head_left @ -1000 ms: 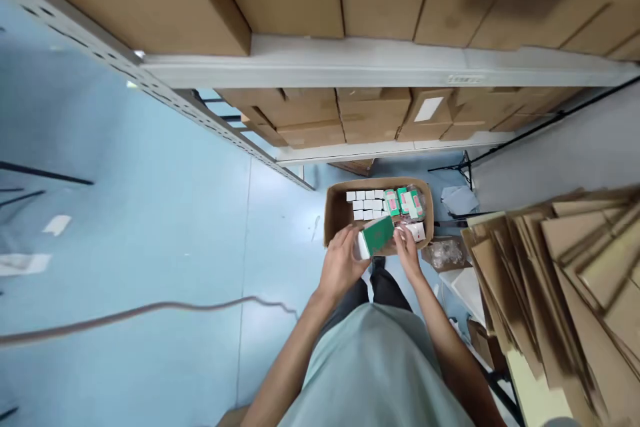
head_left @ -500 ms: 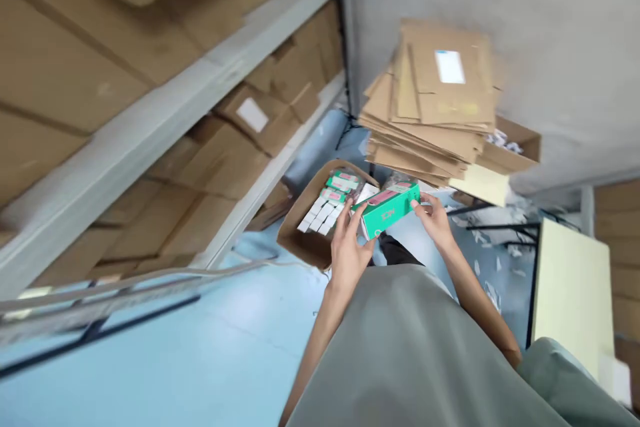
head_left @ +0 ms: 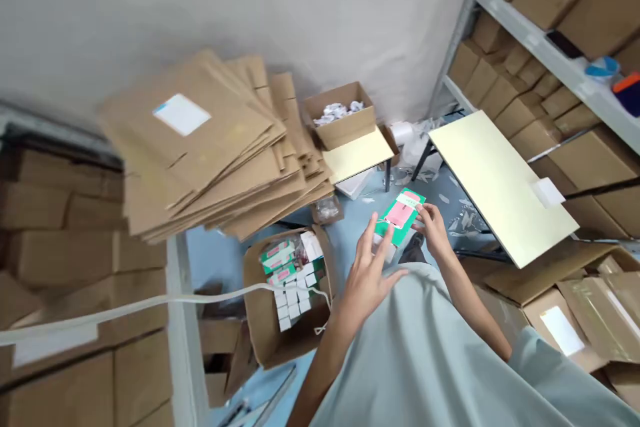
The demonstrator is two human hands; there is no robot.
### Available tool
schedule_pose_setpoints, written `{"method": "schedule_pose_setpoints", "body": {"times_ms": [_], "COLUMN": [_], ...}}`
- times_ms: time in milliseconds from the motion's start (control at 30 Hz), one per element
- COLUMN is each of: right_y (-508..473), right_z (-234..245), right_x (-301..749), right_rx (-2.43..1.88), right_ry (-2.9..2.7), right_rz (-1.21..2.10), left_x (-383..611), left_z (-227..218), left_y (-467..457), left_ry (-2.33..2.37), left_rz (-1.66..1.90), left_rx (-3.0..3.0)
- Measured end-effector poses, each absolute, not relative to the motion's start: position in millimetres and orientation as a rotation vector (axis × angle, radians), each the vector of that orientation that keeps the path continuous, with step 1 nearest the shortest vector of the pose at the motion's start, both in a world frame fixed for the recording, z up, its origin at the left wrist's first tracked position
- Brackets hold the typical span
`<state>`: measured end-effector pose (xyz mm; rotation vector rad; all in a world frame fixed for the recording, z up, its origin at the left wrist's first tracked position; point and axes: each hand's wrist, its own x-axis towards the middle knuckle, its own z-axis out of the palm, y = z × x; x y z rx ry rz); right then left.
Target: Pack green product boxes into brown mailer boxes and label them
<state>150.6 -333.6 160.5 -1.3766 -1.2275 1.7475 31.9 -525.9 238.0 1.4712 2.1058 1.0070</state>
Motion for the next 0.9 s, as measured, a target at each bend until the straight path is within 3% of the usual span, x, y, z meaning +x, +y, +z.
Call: {"method": "schedule_pose_setpoints", "body": {"times_ms": [200,400,567,900], "right_y": [-211,-117,-78,-32], "right_z": [161,159,146,103], "right_x": [225,292,332,342], "right_rx": [-1.377,-1.417,-1.467,-1.616], "right_ry": [-0.998,-0.863,-0.75,-0.528], "right_rz": [1.606,1.484,1.385,1.284], "left_x": [71,110,120,96], "left_z": [215,202,187,108], "left_y": [-378,-247,-176,-12], "left_ry": [1.79,1.695,1.649,1.405], "left_rz": [1.19,1.104,0.984,1.002], "left_rx": [1.206,1.257,1.299,1.104]}}
